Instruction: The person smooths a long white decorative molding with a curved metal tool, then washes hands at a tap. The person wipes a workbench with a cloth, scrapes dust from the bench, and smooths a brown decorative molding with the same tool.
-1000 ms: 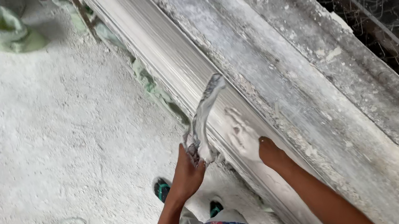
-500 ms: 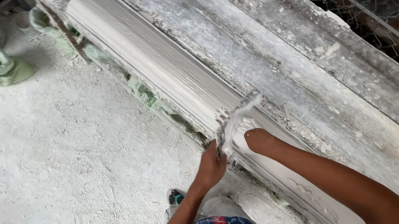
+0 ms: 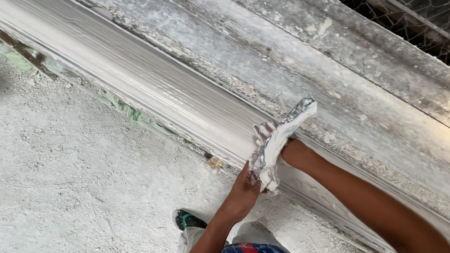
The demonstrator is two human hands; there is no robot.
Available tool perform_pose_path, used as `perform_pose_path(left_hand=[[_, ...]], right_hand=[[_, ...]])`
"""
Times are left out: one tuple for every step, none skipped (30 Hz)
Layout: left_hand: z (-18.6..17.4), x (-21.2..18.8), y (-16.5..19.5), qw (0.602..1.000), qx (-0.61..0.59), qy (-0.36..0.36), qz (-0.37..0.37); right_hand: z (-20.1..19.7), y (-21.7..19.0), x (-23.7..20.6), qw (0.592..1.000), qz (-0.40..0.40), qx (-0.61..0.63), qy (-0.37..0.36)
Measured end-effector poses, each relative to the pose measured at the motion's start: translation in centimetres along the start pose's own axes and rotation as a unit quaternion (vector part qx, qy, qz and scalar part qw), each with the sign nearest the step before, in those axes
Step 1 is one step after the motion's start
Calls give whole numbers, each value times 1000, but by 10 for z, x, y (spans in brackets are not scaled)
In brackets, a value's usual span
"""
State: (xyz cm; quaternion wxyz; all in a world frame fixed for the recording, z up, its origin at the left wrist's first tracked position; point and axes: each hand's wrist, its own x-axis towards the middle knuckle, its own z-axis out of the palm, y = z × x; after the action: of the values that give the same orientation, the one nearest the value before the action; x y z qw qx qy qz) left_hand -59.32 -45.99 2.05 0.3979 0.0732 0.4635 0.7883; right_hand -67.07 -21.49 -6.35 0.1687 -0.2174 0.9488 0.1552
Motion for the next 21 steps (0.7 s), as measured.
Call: perform_pose_path(left_hand=[[7,-1,-1,999,46,7,17],[14,-3,-2,995,91,14,35],[22,-4,-3,988,134,25,67],[30,-5,-5,979,176,36,98],[40,-6,-9,967,217,47,129],[51,-6,-15,958,247,76,128],[62,-5,-22,947,276,106,127],[76,-3,-32,934,305,135,126],[90,0,-43,919,341,161,119],[104,1,-56,902,375,187,108],[118,-1,-73,884,407,211,92],[130,-1,-88,840,469,219,165],[139,0,-103,784,527,227,237],[146,0,-117,719,580,232,305],[153,-3,-131,694,604,238,311],[158,-4,-144,669,626,245,318],[161,-6,-155,642,648,251,325],[162,-8,-166,639,652,248,323],[162,-11,-174,635,658,244,324],[160,-13,-182,628,664,240,327],[158,-17,-190,623,665,240,335]], right_hand=[[0,1,-14,981,22,180,62],[1,0,-31,927,41,354,121],[3,-5,-50,837,56,515,174],[6,-10,-69,717,68,658,219],[10,-15,-86,661,87,702,250],[15,-23,-102,609,106,736,276],[20,-31,-116,560,123,762,303],[26,-36,-128,542,130,769,314],[32,-40,-136,529,134,774,322],[39,-44,-143,518,142,777,328],[45,-45,-149,518,140,780,322],[52,-47,-154,517,140,783,316],[58,-45,-157,514,136,787,312],[64,-43,-163,511,134,793,305],[69,-40,-168,507,133,797,299],[75,-37,-174,504,132,802,293],[79,-33,-180,497,131,808,287],[83,-28,-186,488,131,816,279],[86,-24,-191,481,130,822,275],[89,-17,-195,468,129,831,272],[93,-12,-200,452,129,840,270]])
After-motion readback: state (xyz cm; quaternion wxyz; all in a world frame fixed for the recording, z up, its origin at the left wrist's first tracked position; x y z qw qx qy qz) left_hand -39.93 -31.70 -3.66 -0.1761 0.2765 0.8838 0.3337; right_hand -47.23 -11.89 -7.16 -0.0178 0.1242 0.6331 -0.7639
